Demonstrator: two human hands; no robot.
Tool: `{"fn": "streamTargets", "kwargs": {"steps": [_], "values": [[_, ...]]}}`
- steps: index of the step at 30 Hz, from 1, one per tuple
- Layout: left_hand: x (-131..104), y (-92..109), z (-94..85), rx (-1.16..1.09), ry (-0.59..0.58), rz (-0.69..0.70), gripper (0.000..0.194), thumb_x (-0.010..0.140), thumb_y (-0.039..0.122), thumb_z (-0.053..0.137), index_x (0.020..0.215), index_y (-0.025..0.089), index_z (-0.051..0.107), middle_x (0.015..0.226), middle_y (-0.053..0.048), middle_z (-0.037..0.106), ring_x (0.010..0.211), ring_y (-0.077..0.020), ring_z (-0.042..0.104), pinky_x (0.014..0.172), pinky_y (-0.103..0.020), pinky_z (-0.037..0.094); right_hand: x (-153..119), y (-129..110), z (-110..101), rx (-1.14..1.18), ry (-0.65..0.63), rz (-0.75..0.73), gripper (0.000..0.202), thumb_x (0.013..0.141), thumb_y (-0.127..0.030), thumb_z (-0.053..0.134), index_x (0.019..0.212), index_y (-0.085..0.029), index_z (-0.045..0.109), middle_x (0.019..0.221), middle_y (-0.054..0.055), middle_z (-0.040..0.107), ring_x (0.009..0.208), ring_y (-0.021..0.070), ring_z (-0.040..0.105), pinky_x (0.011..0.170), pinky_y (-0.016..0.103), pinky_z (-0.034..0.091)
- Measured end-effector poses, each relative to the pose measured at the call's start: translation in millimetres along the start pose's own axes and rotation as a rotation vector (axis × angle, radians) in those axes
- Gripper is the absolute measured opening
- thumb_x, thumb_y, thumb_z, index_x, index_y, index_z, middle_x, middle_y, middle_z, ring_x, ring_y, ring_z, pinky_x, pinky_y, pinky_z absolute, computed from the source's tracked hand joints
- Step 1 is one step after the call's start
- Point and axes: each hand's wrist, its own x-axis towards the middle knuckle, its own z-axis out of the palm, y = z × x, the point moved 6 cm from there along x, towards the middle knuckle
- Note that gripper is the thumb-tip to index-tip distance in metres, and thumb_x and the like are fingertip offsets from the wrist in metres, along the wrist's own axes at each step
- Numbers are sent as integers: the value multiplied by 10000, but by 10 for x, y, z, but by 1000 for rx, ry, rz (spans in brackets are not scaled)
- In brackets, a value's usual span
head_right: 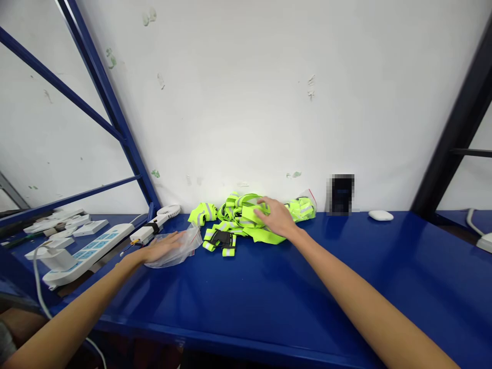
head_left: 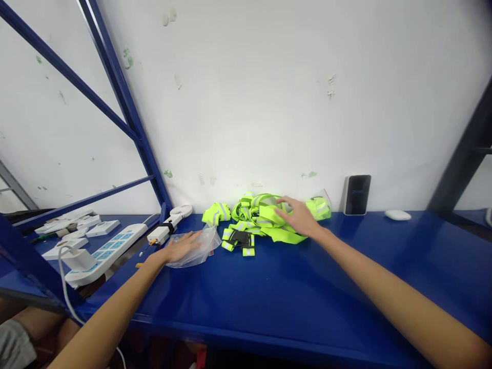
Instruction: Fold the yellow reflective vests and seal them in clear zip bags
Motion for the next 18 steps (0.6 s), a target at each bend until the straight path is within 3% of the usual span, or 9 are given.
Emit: {"fn": "streamTargets", "kwargs": {"steps": [2, 4, 6, 9, 12, 14, 16, 18], "values": [[-7, 1, 8, 78, -83, -19, 693, 873, 582, 403, 1477, 245, 366, 1537, -155, 332, 1431, -402, 259, 1085, -680, 156, 11, 251, -256, 49, 156, 19, 347, 942, -400, 370, 993, -195, 645, 1027, 79, 706, 923, 233, 651, 843, 360, 491], [8, 18, -83, 158, -63, -24, 693, 863, 526, 441, 1493, 260, 330, 1563, -146, 286, 1457, -390, 192, 1094, -696, 78, -22, 604, -410, -95, 272, 103, 337, 927, -311, 355, 1016, -169, 648, 1019, 103, 705, 970, 250, 638, 940, 407, 456], [43, 77, -254, 174, 7, -5, 619, 858, 450, 451, 1449, 271, 412, 1526, -141, 370, 1440, -388, 243, 1092, -705, 91, -73, 882, -352, -321, 169, 83, 383, 858, -224, 429, 1192, -147, 601, 1245, 138, 627, 1190, 298, 537, 1058, 465, 361], [89, 311, -599, 71, 149, 63, 472, 868, 395, 407, 1285, 260, 582, 1388, -112, 540, 1325, -362, 429, 1077, -643, 254, -207, 1153, -131, -549, -68, 69, 544, 860, -223, 455, 1404, -189, 447, 1483, 135, 422, 1355, 337, 361, 1045, 494, 358], [56, 774, -937, -117, 388, 175, 409, 890, 378, 374, 1144, 206, 644, 1216, -95, 650, 1160, -291, 564, 1022, -479, 406, -320, 1188, -94, -647, -66, 90, 545, 881, -260, 460, 1423, -222, 418, 1443, 141, 451, 1279, 346, 412, 929, 476, 417], [2, 1168, -1026, -245, 539, 260, 348, 903, 338, 382, 1053, 197, 663, 1123, -73, 683, 1086, -255, 595, 995, -432, 432, -371, 1149, -171, -686, 21, 83, 490, 878, -267, 482, 1366, -229, 492, 1300, 147, 552, 1149, 339, 487, 838, 445, 420], [-32, 1609, -932, -358, 587, 398, 294, 912, 293, 404, 994, 195, 669, 1039, -62, 701, 1017, -226, 618, 939, -391, 467, -421, 1119, -291, -688, 137, 59, 370, 895, -229, 460, 1233, -220, 610, 1098, 129, 629, 1013, 301, 537, 781, 404, 392], [-49, 2059, -702, -393, 570, 587, 259, 916, 239, 421, 985, 203, 668, 996, -58, 705, 970, -209, 626, 890, -366, 485, -470, 1104, -428, -654, 251, 34, 303, 909, -180, 429, 1064, -201, 689, 931, 100, 646, 911, 260, 557, 744, 372, 360]]}}
